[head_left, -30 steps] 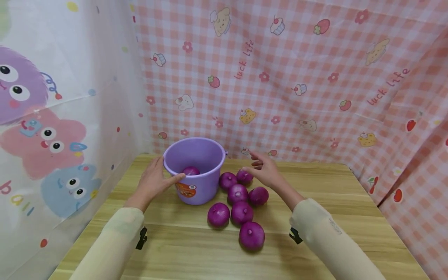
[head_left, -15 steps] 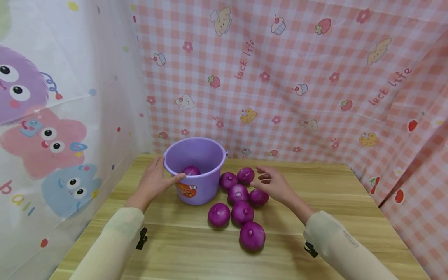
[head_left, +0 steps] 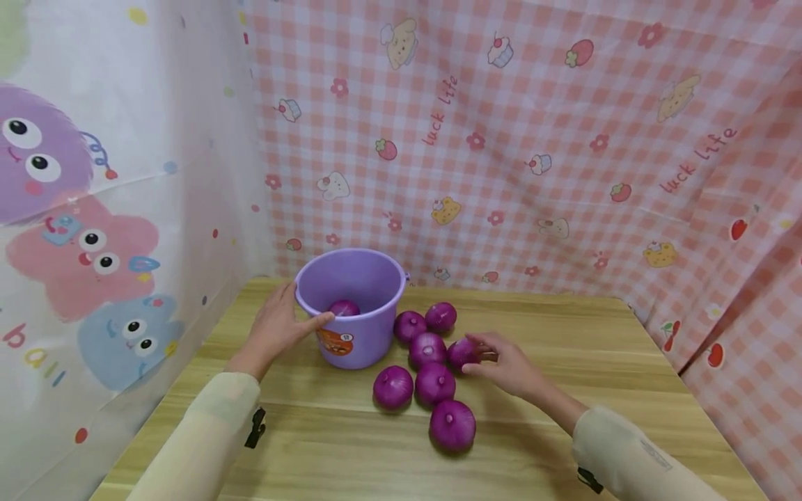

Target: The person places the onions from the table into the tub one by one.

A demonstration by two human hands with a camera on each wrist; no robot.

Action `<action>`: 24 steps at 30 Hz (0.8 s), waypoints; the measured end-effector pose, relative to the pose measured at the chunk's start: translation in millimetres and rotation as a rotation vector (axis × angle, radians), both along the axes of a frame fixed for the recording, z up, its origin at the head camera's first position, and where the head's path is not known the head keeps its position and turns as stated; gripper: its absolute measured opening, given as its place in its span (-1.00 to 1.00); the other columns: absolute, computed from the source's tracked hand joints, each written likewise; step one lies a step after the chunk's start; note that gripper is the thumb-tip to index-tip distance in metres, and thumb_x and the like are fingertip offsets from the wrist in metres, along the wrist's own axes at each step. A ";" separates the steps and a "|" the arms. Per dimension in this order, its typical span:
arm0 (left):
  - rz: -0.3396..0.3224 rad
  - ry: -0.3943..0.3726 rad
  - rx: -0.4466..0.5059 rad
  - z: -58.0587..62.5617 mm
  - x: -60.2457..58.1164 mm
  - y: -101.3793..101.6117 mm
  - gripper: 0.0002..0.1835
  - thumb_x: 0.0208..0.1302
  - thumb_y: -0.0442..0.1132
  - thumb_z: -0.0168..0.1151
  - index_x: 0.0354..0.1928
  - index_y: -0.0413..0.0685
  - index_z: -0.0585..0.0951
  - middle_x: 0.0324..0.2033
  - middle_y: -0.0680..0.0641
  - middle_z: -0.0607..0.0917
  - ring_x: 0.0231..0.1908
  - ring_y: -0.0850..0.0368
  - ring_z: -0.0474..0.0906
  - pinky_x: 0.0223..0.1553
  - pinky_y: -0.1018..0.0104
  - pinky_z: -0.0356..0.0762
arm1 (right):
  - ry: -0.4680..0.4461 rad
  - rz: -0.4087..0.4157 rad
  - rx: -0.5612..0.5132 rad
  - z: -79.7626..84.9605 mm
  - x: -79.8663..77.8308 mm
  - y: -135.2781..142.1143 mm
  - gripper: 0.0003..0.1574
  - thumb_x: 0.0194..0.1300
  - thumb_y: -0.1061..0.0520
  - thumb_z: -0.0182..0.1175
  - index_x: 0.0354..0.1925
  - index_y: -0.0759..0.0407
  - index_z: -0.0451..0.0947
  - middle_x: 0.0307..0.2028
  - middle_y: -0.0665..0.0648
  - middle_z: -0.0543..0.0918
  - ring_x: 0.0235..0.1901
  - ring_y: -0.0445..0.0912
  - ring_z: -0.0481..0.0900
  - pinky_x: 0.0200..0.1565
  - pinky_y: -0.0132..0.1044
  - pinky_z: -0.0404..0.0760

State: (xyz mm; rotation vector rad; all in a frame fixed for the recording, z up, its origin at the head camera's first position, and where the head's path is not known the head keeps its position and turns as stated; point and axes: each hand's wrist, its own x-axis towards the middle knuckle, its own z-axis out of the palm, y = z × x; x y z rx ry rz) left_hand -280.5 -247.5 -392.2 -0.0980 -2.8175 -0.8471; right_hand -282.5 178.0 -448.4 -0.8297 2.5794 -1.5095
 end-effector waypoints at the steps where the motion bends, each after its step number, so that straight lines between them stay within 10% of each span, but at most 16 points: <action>1: 0.001 -0.002 0.002 0.0 -0.2 0.1 0.29 0.06 0.55 0.16 0.54 -0.26 0.00 0.46 -0.37 0.12 0.43 -0.36 0.04 0.34 -0.38 0.07 | 0.003 0.006 0.009 -2.6 2.5 2.4 -0.23 0.24 0.13 0.41 0.30 0.44 0.39 0.13 0.39 0.52 0.08 0.27 0.55 0.18 0.13 0.52; 24: 0.001 -0.002 -0.004 0.8 0.2 0.8 0.28 0.07 0.54 0.18 0.53 -0.27 0.01 0.46 -0.38 0.13 0.43 -0.36 0.04 0.35 -0.37 0.06 | -0.035 0.160 0.127 -39.1 51.3 9.5 0.01 0.09 -0.10 0.50 0.36 0.30 0.36 0.22 0.24 0.44 0.14 0.20 0.51 0.17 0.12 0.52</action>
